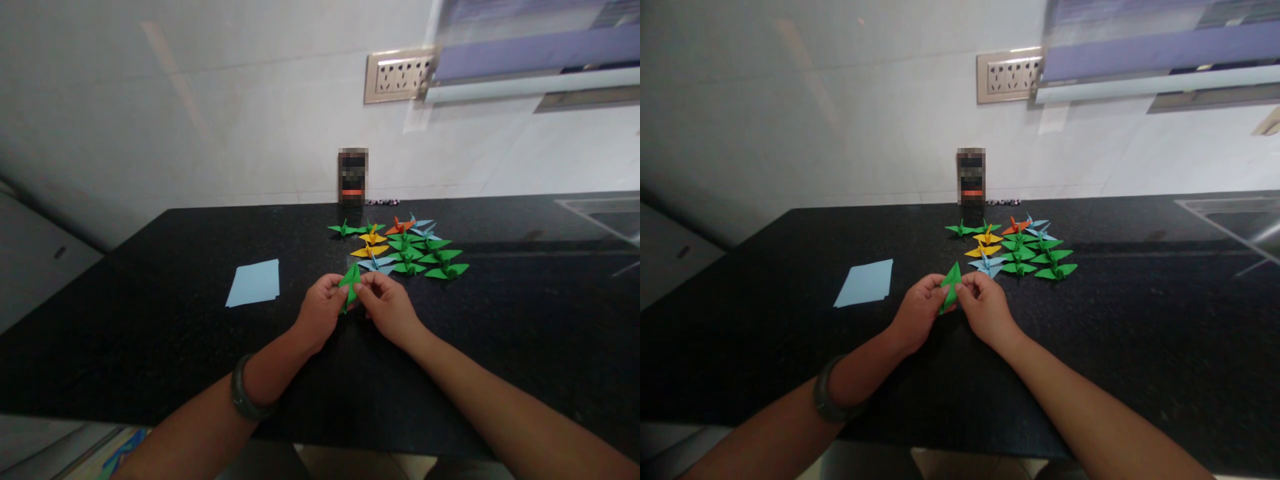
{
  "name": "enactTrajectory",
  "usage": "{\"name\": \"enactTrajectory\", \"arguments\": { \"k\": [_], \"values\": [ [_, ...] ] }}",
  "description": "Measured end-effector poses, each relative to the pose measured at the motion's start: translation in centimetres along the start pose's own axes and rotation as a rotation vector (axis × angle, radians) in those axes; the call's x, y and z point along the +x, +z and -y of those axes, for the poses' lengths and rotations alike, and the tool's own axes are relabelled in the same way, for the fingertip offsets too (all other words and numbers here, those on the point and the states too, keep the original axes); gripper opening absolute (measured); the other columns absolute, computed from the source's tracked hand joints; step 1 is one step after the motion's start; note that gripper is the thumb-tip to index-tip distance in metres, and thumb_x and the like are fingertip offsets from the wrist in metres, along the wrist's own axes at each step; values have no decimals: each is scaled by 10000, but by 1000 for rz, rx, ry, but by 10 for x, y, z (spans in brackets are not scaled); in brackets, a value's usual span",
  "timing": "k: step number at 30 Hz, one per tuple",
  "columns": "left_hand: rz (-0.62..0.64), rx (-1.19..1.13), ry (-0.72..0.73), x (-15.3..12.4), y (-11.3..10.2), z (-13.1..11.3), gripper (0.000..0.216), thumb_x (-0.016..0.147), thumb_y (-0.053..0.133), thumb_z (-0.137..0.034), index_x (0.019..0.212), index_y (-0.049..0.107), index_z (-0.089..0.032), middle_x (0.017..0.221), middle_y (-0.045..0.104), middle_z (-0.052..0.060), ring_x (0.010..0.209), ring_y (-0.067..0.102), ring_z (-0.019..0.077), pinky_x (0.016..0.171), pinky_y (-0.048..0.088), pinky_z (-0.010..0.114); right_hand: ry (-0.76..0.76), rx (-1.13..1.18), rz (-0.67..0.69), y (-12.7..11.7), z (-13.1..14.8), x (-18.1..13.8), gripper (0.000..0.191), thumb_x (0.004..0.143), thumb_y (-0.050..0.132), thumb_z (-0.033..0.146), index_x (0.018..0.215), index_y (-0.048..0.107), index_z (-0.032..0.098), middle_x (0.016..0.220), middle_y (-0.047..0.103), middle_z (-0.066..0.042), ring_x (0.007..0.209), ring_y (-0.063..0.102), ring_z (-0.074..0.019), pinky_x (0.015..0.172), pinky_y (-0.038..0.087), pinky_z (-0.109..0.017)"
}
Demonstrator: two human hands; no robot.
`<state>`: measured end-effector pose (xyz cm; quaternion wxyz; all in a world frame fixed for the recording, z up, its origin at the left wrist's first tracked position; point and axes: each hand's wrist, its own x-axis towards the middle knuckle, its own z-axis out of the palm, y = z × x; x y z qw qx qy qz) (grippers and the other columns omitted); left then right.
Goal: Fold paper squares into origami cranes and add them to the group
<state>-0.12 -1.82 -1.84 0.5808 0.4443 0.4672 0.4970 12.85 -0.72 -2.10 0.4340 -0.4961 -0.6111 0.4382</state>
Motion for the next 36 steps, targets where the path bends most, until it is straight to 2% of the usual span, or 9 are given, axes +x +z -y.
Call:
{"name": "enactTrajectory", "arguments": {
  "k": [6,9,12,15,18,24,28,31,36],
  "values": [
    [-11,149,32,-1,-2,2,186,742,571,-310,833,536,-151,550,557,-42,505,507,82,518,376,198,-31,-67,-29,0,0,1,179,760,515,341,699,524,173,570,508,22,460,445,-94,417,363,-219],
    [12,151,18,-1,-1,0,201,717,596,-296,838,544,-144,564,575,-34,519,527,87,533,390,203,-47,-59,-17,-1,-1,2,207,755,528,358,651,501,181,531,459,38,446,411,-92,424,347,-223],
    [46,86,-110,-2,1,-5,192,698,610,-274,812,560,-127,634,614,1,583,574,100,593,433,227,-72,-93,-49,-4,-2,3,178,772,512,326,667,512,182,564,491,20,495,438,-108,466,362,-232],
    [108,35,-261,-3,1,-9,177,693,608,-273,768,580,-116,713,646,45,626,611,118,599,451,239,-199,-181,-134,-8,-2,4,145,766,524,278,656,516,184,619,497,5,574,464,-122,545,386,-248],
    [143,-27,-306,-3,0,-9,147,667,619,-233,756,590,-120,725,653,48,614,619,119,584,458,236,-316,-247,-178,-10,1,5,128,764,525,235,648,516,185,654,490,-1,617,473,-127,598,392,-257],
    [109,-14,-259,-2,0,-7,162,608,572,-56,758,597,-114,678,637,18,521,571,72,549,462,205,-338,-278,-178,-12,-3,7,130,792,501,243,675,510,189,642,491,2,619,473,-133,587,384,-255],
    [106,-91,-303,-1,0,-8,103,716,534,-176,778,584,-111,681,644,50,531,589,95,541,474,223,-285,-257,-213,-16,-7,10,131,802,497,277,708,511,188,608,479,11,583,457,-132,550,373,-253],
    [128,-122,-306,-2,0,-8,189,743,561,-293,822,577,-121,678,642,53,557,604,113,545,479,232,-341,-285,-223,-16,-5,9,122,803,500,259,706,518,188,640,490,4,597,457,-130,564,377,-255],
    [134,-67,-263,-3,-2,-7,267,641,672,-234,872,592,-125,676,613,11,535,565,78,543,466,211,-438,-364,-170,-12,3,2,114,797,518,240,698,510,183,672,487,-6,614,462,-127,570,383,-249]
  ]
}}
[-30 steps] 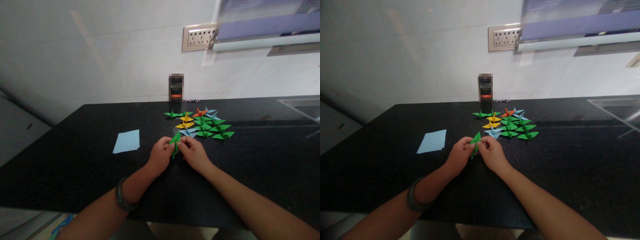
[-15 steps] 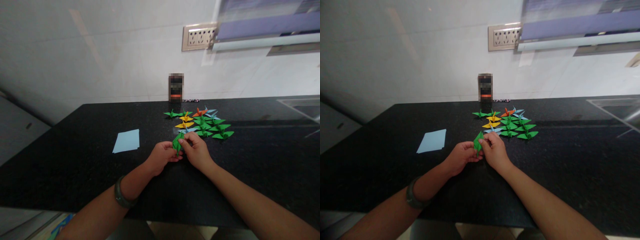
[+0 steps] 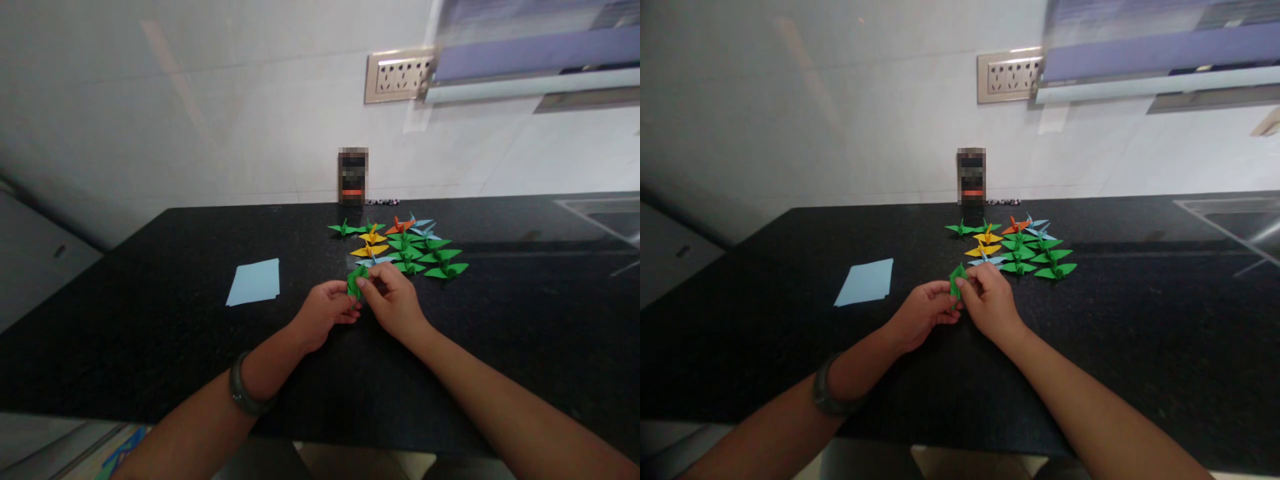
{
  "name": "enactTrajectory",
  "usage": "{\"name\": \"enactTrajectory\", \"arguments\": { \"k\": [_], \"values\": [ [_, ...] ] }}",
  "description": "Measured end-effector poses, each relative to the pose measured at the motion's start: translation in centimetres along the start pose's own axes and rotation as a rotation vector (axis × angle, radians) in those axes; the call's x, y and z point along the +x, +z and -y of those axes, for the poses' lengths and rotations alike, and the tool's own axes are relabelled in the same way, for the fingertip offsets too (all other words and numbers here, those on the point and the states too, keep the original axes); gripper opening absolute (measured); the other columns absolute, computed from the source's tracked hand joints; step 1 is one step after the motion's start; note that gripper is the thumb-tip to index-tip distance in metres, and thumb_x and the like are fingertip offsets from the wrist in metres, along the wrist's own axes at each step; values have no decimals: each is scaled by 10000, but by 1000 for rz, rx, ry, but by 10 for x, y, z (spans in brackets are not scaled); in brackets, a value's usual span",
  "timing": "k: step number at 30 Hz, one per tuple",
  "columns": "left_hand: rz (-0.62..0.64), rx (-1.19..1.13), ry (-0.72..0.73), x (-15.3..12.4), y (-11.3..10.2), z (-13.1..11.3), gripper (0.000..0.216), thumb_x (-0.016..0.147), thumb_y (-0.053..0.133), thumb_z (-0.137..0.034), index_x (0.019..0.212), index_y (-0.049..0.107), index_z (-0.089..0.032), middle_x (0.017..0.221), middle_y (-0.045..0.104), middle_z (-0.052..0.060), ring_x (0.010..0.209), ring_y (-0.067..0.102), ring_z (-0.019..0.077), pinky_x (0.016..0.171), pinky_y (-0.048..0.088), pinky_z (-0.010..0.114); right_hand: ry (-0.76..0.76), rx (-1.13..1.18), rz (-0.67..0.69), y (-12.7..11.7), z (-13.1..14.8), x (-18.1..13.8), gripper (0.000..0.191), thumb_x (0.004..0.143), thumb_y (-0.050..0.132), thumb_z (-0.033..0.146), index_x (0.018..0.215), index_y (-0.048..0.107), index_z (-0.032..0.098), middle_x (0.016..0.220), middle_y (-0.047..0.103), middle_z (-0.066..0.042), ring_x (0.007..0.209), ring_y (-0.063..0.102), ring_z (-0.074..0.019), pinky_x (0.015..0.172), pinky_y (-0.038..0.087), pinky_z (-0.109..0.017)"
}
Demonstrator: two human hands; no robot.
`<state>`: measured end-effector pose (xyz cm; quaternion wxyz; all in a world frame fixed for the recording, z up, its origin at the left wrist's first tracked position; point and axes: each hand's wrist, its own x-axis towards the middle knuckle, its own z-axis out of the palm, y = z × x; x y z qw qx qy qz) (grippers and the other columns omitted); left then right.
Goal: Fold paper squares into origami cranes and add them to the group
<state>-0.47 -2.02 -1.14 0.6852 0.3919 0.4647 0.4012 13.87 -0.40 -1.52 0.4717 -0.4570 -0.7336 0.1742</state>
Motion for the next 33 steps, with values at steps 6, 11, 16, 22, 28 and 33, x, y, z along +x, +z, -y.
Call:
{"name": "enactTrajectory", "arguments": {
  "k": [6,11,16,22,28,33],
  "values": [
    [-21,147,51,0,1,-2,188,643,641,-187,814,613,-112,640,580,-12,496,510,48,525,442,190,-26,-38,59,-2,2,-1,93,781,538,241,712,517,184,664,486,-1,615,463,-124,561,375,-239],
    [-128,149,141,1,3,-2,339,709,592,-237,1026,515,-143,628,596,-16,524,552,86,559,474,236,72,-87,-27,-3,-4,3,228,808,497,283,605,455,189,571,433,25,532,413,-109,517,334,-238],
    [-133,149,260,2,0,1,279,652,654,-232,854,473,-167,655,591,-31,595,578,97,641,481,258,80,-83,-21,-4,-4,2,200,804,507,309,648,493,185,605,483,8,560,446,-118,534,355,-243],
    [-147,189,272,4,-2,1,370,631,642,-162,984,530,-152,705,612,-12,614,572,96,636,467,242,104,76,36,-2,-1,-1,140,813,490,301,823,568,185,707,572,-21,614,513,-133,570,414,-252],
    [-197,326,262,5,-4,1,266,707,589,-260,937,603,-128,695,624,18,568,545,93,558,450,222,148,104,66,1,-4,-1,163,807,496,317,810,579,177,652,573,-15,568,502,-129,544,404,-250],
    [-220,420,302,4,-5,-1,241,750,528,-263,922,626,-127,730,651,45,597,576,120,574,473,243,130,36,70,2,-4,-2,192,818,490,332,774,587,172,633,572,-16,573,510,-132,540,395,-245]
  ]
}}
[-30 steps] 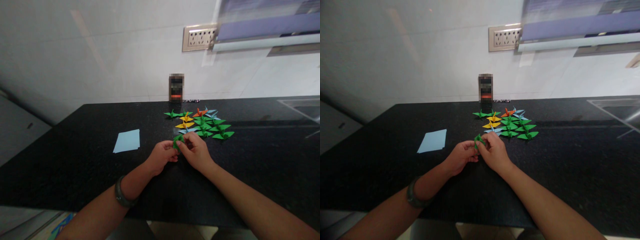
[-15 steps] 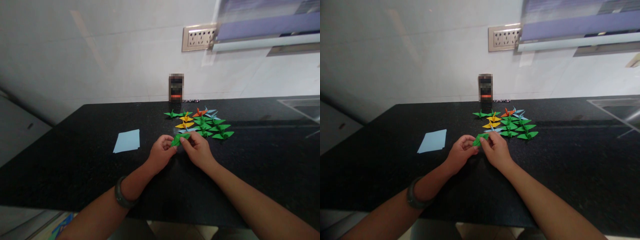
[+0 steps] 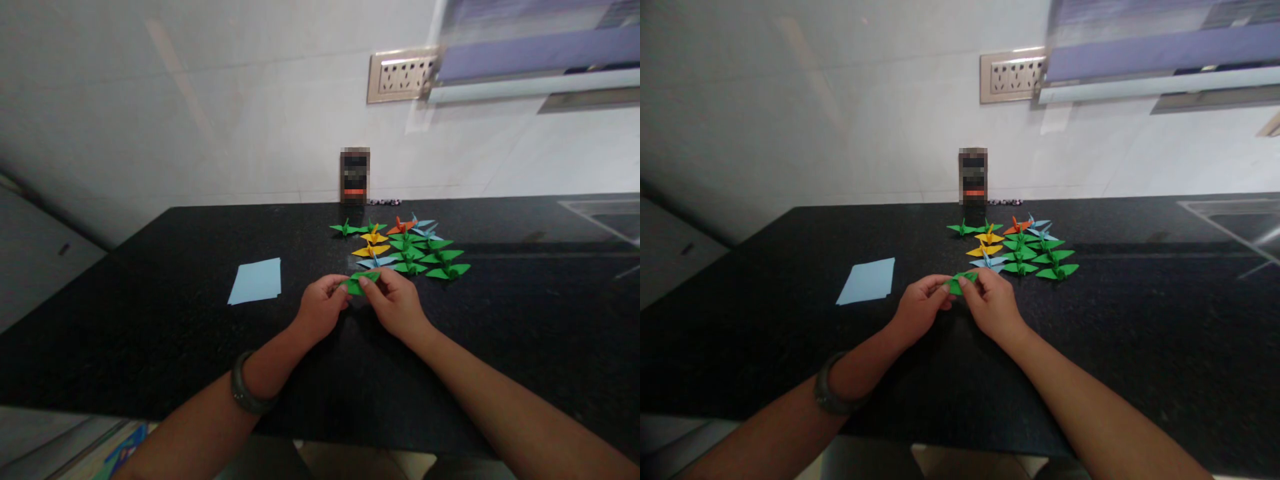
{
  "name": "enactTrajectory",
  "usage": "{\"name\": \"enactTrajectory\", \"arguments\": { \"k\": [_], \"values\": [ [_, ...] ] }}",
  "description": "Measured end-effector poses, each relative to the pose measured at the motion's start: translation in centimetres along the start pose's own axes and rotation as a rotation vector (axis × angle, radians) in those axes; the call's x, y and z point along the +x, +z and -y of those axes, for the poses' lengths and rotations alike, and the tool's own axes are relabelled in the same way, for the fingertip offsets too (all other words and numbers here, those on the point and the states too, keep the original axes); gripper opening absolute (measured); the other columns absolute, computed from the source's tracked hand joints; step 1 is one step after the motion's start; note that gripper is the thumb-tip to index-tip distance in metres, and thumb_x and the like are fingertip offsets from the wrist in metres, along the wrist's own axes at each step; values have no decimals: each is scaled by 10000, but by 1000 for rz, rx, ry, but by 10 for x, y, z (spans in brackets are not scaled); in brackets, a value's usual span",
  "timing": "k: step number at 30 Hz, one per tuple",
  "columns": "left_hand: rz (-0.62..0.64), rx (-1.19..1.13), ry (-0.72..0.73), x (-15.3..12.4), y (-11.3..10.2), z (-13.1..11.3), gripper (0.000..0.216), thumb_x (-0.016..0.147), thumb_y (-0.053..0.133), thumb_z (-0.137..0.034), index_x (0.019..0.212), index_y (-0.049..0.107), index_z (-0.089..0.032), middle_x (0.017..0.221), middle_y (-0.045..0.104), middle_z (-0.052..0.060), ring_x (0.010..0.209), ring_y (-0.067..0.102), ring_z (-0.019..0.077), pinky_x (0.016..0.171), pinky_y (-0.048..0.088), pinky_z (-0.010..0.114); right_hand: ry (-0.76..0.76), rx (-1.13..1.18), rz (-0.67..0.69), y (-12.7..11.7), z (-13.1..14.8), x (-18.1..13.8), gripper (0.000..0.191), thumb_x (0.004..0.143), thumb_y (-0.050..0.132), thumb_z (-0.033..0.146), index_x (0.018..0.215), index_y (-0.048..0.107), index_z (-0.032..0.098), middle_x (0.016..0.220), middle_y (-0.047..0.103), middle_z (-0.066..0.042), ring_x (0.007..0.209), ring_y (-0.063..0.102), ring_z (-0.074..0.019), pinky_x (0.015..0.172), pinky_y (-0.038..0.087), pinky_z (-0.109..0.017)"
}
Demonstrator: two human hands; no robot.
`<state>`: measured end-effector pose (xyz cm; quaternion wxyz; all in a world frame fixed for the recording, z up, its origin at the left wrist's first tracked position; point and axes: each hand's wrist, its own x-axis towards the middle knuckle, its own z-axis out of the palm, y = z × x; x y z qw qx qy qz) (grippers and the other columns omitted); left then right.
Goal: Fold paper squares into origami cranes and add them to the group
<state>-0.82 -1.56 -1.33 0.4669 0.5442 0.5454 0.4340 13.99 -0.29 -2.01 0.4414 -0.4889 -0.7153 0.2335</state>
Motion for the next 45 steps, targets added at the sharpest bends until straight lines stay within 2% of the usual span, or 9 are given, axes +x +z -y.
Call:
{"name": "enactTrajectory", "arguments": {
  "k": [8,15,20,24,27,32,37,41,45],
  "values": [
    [-25,214,76,3,-5,10,262,719,539,-253,938,652,-162,740,671,40,647,602,154,597,453,252,-116,-97,-5,-5,6,1,150,817,486,255,757,598,175,662,585,-23,588,523,-130,558,399,-239],
    [73,501,266,2,-10,2,175,731,513,-218,774,682,-206,713,663,24,644,566,150,652,410,253,-231,-160,101,-5,6,0,140,807,473,203,729,588,187,646,577,-13,596,519,-128,572,390,-240],
    [96,590,289,1,-11,-4,217,723,490,-163,826,676,-203,798,670,52,718,588,183,717,420,282,-247,-196,110,-3,7,-1,159,818,458,201,695,559,192,646,568,-13,600,516,-129,576,383,-241],
    [109,491,273,1,-11,-2,322,682,463,-87,891,674,-214,884,677,43,815,601,191,820,420,302,-217,-233,61,-6,6,1,172,815,459,217,669,547,189,620,549,-11,569,494,-126,551,370,-238],
    [99,235,152,4,-9,1,361,658,453,-58,919,662,-191,937,675,42,893,603,178,872,416,293,-166,-242,-14,-9,4,3,169,804,463,226,668,553,184,597,533,-7,553,485,-127,536,365,-239],
    [109,-197,-137,4,-5,-1,317,797,453,-329,994,606,-133,873,658,67,819,604,158,737,464,276,-146,-146,29,-11,6,3,147,793,474,218,687,571,185,573,526,6,527,477,-116,512,360,-226],
    [250,-103,-114,0,-6,-6,343,719,569,-440,854,620,-129,709,565,9,622,505,106,544,416,220,-178,-108,84,-9,11,0,145,795,479,211,674,553,180,575,510,9,530,465,-110,512,353,-222],
    [249,-25,-4,-1,-8,-4,292,748,546,-422,738,582,-132,656,519,-14,618,476,91,588,393,218,-201,-97,85,-9,12,0,140,802,476,214,695,558,179,602,519,3,558,477,-115,535,366,-226],
    [329,-43,-4,-1,-6,-2,277,776,517,-411,841,548,-143,722,565,6,621,544,105,601,425,240,-179,-97,91,-9,12,0,139,809,468,205,706,558,182,629,538,-5,586,495,-121,558,378,-230]
  ]
}}
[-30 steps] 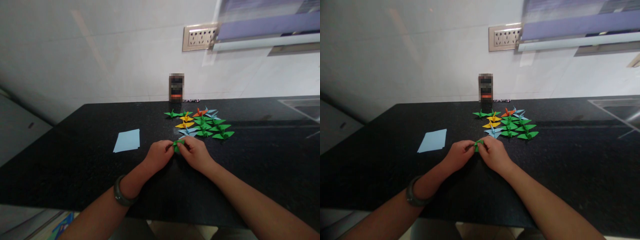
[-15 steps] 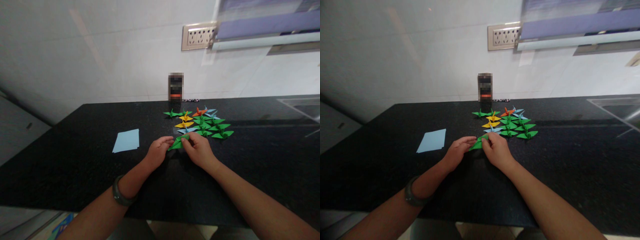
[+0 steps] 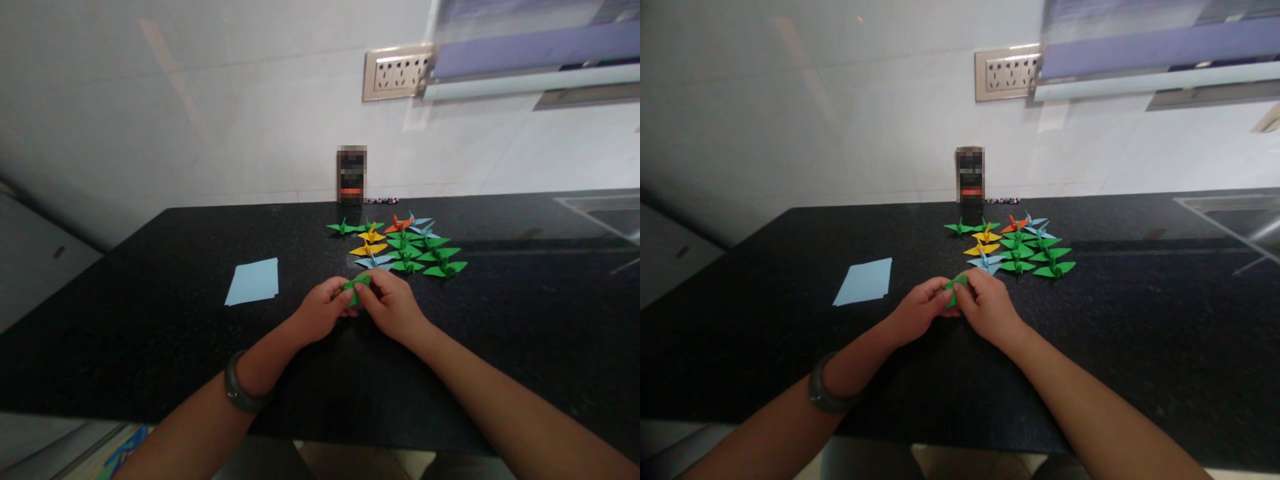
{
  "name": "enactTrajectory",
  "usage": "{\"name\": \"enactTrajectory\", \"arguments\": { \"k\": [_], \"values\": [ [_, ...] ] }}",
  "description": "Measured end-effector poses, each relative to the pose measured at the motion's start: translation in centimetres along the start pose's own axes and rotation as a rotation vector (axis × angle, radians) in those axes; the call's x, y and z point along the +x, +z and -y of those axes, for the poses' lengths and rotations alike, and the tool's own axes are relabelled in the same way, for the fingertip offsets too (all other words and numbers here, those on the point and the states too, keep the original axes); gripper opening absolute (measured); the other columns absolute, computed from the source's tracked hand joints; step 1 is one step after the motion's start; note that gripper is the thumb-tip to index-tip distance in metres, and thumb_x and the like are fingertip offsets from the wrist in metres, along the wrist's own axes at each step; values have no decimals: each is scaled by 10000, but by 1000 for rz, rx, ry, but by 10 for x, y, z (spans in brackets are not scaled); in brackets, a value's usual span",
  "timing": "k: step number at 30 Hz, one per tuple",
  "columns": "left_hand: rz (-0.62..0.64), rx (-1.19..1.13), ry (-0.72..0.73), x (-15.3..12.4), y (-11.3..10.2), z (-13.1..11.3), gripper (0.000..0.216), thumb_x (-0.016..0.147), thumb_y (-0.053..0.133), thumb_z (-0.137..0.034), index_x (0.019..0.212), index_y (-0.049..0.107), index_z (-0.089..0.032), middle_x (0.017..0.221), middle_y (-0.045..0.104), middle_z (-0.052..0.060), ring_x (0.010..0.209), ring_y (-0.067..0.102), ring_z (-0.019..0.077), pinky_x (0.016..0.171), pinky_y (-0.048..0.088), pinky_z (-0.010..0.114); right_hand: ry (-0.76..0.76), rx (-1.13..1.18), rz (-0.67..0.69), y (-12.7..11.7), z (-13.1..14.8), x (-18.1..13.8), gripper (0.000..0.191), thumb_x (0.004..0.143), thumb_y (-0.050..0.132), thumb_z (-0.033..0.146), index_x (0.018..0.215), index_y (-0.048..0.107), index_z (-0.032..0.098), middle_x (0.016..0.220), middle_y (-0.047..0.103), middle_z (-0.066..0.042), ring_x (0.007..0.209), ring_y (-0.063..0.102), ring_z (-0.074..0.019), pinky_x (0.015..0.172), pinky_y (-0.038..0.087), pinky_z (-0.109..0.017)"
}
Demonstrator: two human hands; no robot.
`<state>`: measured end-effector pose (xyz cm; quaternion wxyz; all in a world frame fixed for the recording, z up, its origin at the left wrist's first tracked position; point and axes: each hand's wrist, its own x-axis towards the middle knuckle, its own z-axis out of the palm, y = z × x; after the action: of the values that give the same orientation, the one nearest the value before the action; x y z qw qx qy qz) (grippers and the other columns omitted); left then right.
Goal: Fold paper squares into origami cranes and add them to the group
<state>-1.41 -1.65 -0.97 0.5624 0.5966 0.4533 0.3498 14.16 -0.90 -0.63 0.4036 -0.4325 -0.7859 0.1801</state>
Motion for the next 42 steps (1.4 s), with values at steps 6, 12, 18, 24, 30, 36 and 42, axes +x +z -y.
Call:
{"name": "enactTrajectory", "arguments": {
  "k": [6,12,18,24,30,36,42],
  "values": [
    [-19,-53,-36,0,4,2,301,769,532,-397,925,509,-140,724,578,8,567,562,95,560,453,233,34,-38,-20,4,1,0,156,808,469,201,685,560,174,635,535,-12,604,497,-126,565,371,-237],
    [-61,-102,-38,2,5,3,263,749,558,-379,812,522,-126,666,584,1,519,539,79,513,432,211,199,153,18,11,-4,-3,143,813,483,272,736,559,178,618,556,-3,569,505,-119,516,386,-229],
    [-133,-99,-76,1,5,1,199,746,565,-316,780,532,-123,618,605,4,458,525,73,471,417,203,353,399,22,16,-7,-2,178,782,522,345,729,543,176,570,522,28,459,464,-86,416,368,-207],
    [-99,-156,-93,0,6,0,270,697,630,-358,803,568,-118,674,639,28,513,569,86,523,449,214,442,568,49,12,-4,2,258,736,563,414,695,557,159,530,537,27,408,414,-70,369,327,-196],
    [-236,-227,-151,2,7,-1,426,753,484,-538,831,566,-127,718,640,44,580,598,117,547,454,235,411,468,-79,8,-12,3,287,739,563,420,618,530,161,450,434,58,392,349,-66,382,276,-203],
    [-331,78,43,3,3,6,252,718,585,-387,723,580,-135,606,574,-9,562,526,103,538,395,216,313,387,-94,7,-12,2,241,747,563,371,640,560,156,541,495,25,503,430,-94,493,355,-223],
    [-307,329,129,0,-1,3,217,762,526,-320,767,640,-135,713,645,37,655,563,145,623,419,259,364,422,-90,7,-6,1,257,739,572,375,598,550,161,507,462,37,474,400,-88,467,323,-223]
  ]
}}
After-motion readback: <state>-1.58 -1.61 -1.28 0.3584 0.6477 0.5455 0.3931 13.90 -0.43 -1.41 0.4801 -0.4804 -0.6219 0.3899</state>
